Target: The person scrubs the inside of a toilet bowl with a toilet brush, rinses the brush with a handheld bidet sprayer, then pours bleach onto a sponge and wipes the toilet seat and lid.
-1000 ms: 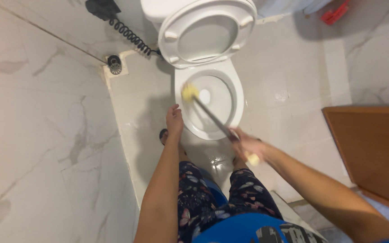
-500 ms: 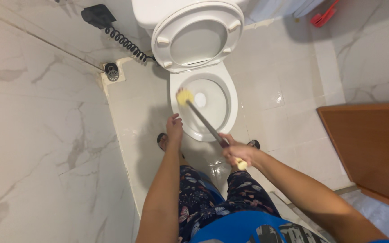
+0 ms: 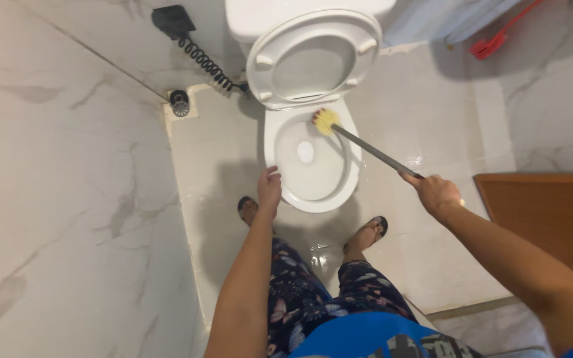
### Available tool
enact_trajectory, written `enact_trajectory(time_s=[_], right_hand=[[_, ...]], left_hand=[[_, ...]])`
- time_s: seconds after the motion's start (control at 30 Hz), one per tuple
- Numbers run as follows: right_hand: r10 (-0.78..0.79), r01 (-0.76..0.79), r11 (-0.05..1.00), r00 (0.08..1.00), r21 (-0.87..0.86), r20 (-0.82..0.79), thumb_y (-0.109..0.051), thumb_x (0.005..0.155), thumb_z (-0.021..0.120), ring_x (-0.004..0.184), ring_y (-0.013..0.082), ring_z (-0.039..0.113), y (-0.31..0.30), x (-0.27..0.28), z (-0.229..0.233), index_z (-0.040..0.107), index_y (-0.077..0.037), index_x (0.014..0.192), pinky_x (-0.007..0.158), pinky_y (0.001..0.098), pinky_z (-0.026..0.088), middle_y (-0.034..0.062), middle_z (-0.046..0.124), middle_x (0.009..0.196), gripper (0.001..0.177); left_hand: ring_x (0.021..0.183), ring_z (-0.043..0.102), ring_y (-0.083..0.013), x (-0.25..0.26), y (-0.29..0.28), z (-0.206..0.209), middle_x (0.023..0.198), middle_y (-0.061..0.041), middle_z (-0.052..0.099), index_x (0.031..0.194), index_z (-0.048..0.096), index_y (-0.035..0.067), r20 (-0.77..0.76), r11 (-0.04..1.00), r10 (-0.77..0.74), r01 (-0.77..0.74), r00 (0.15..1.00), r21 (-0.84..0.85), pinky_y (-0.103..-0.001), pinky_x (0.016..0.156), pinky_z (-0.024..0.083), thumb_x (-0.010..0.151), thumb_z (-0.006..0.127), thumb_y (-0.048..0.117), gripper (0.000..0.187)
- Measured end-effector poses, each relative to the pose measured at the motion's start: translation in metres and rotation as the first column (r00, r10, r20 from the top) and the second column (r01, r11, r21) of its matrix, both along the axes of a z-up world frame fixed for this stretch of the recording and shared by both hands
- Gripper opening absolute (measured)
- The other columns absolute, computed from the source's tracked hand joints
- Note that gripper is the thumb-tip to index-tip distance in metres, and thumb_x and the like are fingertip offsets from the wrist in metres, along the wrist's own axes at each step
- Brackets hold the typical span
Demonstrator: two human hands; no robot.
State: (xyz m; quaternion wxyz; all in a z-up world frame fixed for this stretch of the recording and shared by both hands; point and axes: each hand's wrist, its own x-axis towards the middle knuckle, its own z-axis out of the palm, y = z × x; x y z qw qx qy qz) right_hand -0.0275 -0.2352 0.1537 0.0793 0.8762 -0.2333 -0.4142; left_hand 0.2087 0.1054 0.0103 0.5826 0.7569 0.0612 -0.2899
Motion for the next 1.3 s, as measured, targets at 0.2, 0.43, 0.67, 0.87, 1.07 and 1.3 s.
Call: enact_trajectory(time_s=[0.2,0.43,0.67,0.87,1.07,1.3], right_hand=[[-0.198,0.179,0.968,0.976,0.178,0.091,-0.008,0.094,0.052,0.084,0.0328,0.076,0.072,-0.038,-0.081,0.001,-0.037,0.166,0.07,0.0468,0.061,0.0187,0.075,0.1,0.092],[-0.736,0.679,0.095,0.541,0.728,-0.408,0.008,0.075,0.054,0.063,0.0243,0.061,0.184,-0.042,-0.068,0.017,-0.03,0.16,0.052,0.0376,0.052,0.013,0.063,0.087,0.1],[-0.68,0.377,-0.703,-0.107,0.603,-0.725,0.002,0.088,0.059,0.044,0.009,0.041,0.191,0.071,-0.06,0.026,-0.037,0.158,0.035,0.0217,0.035,0.0033,0.045,0.068,0.086],[-0.766,0.387,-0.63,-0.168,0.673,-0.621,0.006,0.091,0.054,0.045,0.0085,0.038,0.213,0.115,-0.05,0.021,-0.038,0.159,0.036,0.0227,0.033,0.0028,0.046,0.071,0.087],[-0.688,0.338,-0.725,-0.306,0.6,-0.658,0.004,0.091,0.05,0.044,0.0086,0.037,0.23,0.16,-0.061,0.023,-0.037,0.159,0.035,0.0213,0.031,0.0038,0.045,0.068,0.084],[-0.703,0.314,-0.698,-0.475,0.644,-0.53,0.005,0.091,0.052,0.047,0.0124,0.038,0.256,0.24,-0.054,0.018,-0.029,0.161,0.037,0.0245,0.033,0.0059,0.043,0.069,0.084]], left_hand=[[0.103,0.064,-0.0233,0.078,0.005,0.006,0.118,-0.012,0.07,0.131,0.061,0.01,-0.006,0.997,-0.072,0.072,0.997,0.037,-0.036,0.09,0.051,0.098,0.056,0.016,0.035],[0.096,0.068,-0.0218,0.173,0.008,0.015,0.108,-0.011,0.073,0.127,0.064,0.011,0.211,0.981,-0.178,0.156,0.961,0.113,-0.037,0.087,0.054,0.095,0.054,0.016,0.033],[0.091,0.07,-0.0216,0.232,0.013,-0.002,0.103,-0.011,0.072,0.123,0.064,0.009,0.474,0.99,-0.139,0.114,0.869,0.081,-0.036,0.084,0.056,0.096,0.059,0.015,0.028],[0.1,0.067,-0.0256,0.301,0.032,0.012,0.115,-0.014,0.066,0.135,0.057,0.008,0.51,0.969,-0.192,0.081,0.839,0.232,-0.039,0.089,0.054,0.092,0.067,0.015,0.045],[0.117,0.059,-0.0318,0.422,0.021,0.013,0.127,-0.015,0.06,0.151,0.034,0.005,0.477,0.908,-0.179,-0.042,0.861,0.417,-0.046,0.097,0.046,0.085,0.077,0.019,0.08],[0.127,0.054,-0.037,0.526,0.0,-0.062,0.14,-0.022,0.049,0.149,0.031,0.001,0.596,0.968,-0.207,0.076,0.776,0.238,-0.043,0.108,0.043,0.07,0.096,0.017,0.104]])
